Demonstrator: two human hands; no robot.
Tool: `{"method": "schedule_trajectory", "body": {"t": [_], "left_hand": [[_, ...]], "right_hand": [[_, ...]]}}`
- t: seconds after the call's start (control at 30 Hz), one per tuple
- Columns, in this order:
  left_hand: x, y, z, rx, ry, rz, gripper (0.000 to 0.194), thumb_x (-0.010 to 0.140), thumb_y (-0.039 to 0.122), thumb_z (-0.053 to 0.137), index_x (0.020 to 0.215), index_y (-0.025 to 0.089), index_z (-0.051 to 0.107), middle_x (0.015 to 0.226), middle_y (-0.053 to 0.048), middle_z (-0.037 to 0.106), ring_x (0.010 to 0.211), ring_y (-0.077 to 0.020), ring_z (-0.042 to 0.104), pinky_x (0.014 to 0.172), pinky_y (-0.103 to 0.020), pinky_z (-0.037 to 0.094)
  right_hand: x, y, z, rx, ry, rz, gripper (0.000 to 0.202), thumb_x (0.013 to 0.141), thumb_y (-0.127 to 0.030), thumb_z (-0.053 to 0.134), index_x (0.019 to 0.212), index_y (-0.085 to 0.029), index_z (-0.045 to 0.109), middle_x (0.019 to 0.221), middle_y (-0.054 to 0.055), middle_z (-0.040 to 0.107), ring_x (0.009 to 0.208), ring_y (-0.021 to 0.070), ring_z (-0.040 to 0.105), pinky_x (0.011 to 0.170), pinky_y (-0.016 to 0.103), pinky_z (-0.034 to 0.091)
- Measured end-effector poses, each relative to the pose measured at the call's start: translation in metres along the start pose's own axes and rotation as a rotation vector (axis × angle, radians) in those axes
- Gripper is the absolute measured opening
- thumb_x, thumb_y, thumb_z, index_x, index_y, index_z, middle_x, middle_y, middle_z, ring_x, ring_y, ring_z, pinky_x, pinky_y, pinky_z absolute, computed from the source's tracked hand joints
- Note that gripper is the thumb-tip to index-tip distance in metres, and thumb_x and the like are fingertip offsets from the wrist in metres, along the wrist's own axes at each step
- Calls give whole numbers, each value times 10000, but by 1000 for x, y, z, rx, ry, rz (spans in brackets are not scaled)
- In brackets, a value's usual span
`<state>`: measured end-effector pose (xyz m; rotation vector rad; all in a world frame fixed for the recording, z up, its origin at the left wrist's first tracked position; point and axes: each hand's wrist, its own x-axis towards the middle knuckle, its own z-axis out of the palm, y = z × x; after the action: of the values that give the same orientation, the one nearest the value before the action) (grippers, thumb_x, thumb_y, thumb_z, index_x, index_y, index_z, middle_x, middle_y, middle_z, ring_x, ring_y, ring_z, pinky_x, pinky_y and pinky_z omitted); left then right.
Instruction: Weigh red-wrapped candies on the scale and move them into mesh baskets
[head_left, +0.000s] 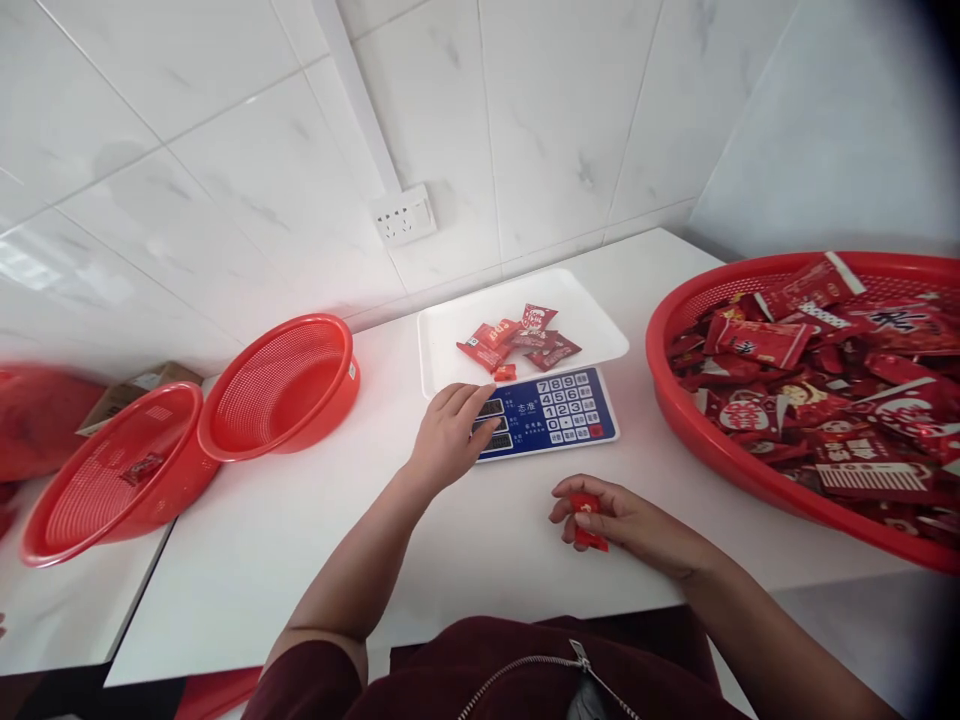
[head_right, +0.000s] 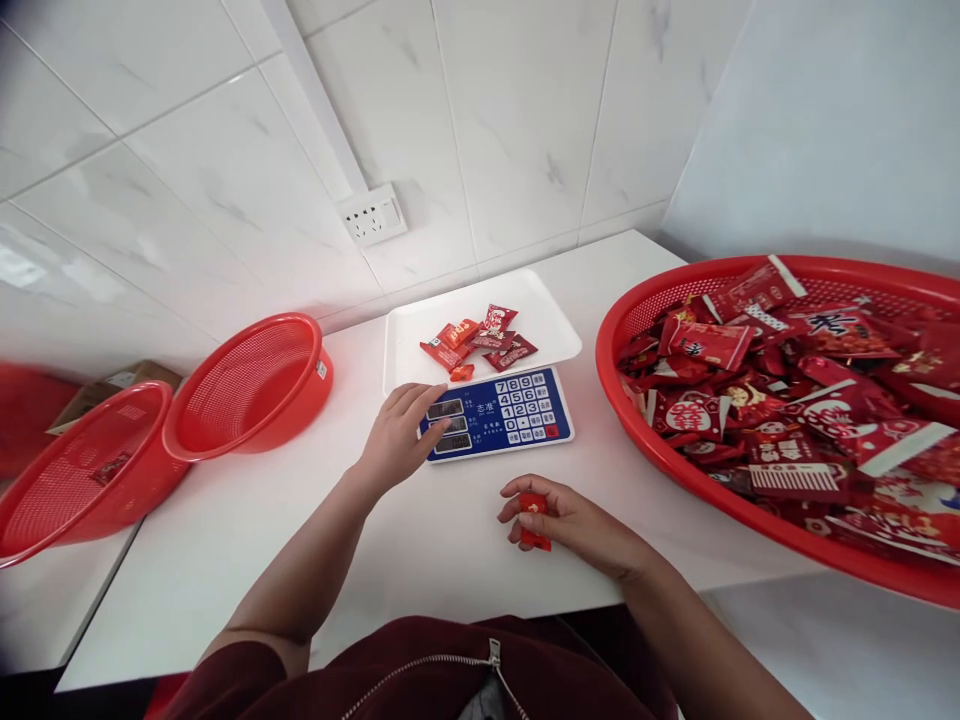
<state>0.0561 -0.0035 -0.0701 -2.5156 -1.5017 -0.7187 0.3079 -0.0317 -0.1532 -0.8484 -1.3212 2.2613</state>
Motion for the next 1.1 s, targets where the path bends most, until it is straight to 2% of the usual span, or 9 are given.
{"method": "schedule_trajectory", "body": {"t": [0.2, 0.33, 0.43, 0.5, 0.6, 0.7, 0.8, 0.97, 1.1], "left_hand": [[42, 5, 21, 117, 9, -50, 286, 905, 304, 477, 1122, 165, 601, 917, -88, 664, 890, -235, 564, 808, -395, 475], [50, 10, 19, 105, 62, -3, 252, 921, 182, 406, 939, 173, 657, 821, -72, 668, 808, -197, 572, 756, -346, 491], [36, 29, 8, -2, 182, 85, 225, 912, 150, 421, 934, 172, 644, 842, -65, 680, 831, -183, 573, 763, -326, 497], [19, 49, 3, -112, 206, 205, 197, 907, 150, 440, 947, 164, 632, 862, -62, 685, 854, -172, 581, 798, -318, 498], [-7, 76, 8, -248, 72, 384, 216, 910, 123, 413, 912, 156, 626, 851, -42, 689, 840, -141, 598, 831, -280, 498], [-24, 92, 23, -305, -18, 422, 214, 894, 96, 425, 880, 144, 632, 822, -26, 699, 817, -123, 610, 846, -251, 493], [-32, 95, 35, -305, -47, 384, 210, 898, 135, 435, 884, 154, 644, 844, -28, 712, 835, -123, 624, 864, -249, 491], [-39, 91, 40, -305, -87, 365, 188, 889, 176, 463, 919, 170, 648, 888, -25, 722, 874, -120, 639, 864, -248, 503], [-37, 81, 35, -344, -5, 394, 143, 867, 187, 504, 928, 167, 632, 889, -26, 724, 890, -124, 649, 839, -245, 519]], "right_hand": [[-2, 0, 2, -4, -17, -21, 402, 764, -473, 675, 1056, -222, 560, 978, 57, 618, 780, 157, 612, 688, 315, 472], [-3, -1, 2, -13, -24, -29, 384, 763, -479, 673, 1041, -231, 580, 976, 53, 620, 769, 154, 606, 689, 317, 466], [-4, -1, 2, 2, 8, -39, 419, 783, -504, 645, 1096, -237, 567, 1013, 69, 620, 777, 158, 604, 664, 305, 450], [-5, -1, 1, 88, 33, -68, 518, 779, -545, 632, 1189, -251, 512, 1040, 82, 615, 804, 171, 607, 656, 303, 444], [-7, -2, 0, 258, -9, -87, 725, 733, -642, 618, 1308, -260, 395, 889, 59, 629, 779, 191, 611, 623, 301, 443], [-7, -2, 0, 292, -28, -40, 694, 717, -587, 674, 1273, -251, 428, 722, -3, 581, 620, 143, 568, 522, 251, 391], [-5, 0, -1, 260, -13, -9, 551, 692, -471, 748, 1138, -236, 525, 729, -17, 556, 540, 90, 502, 449, 213, 319], [-5, -2, 0, 240, -47, -21, 399, 712, -458, 733, 973, -222, 545, 599, -55, 491, 461, 61, 422, 399, 184, 257], [-6, -6, 2, 238, -39, 1, 357, 726, -452, 719, 900, -222, 509, 572, -68, 466, 442, 60, 442, 367, 159, 245]]}}
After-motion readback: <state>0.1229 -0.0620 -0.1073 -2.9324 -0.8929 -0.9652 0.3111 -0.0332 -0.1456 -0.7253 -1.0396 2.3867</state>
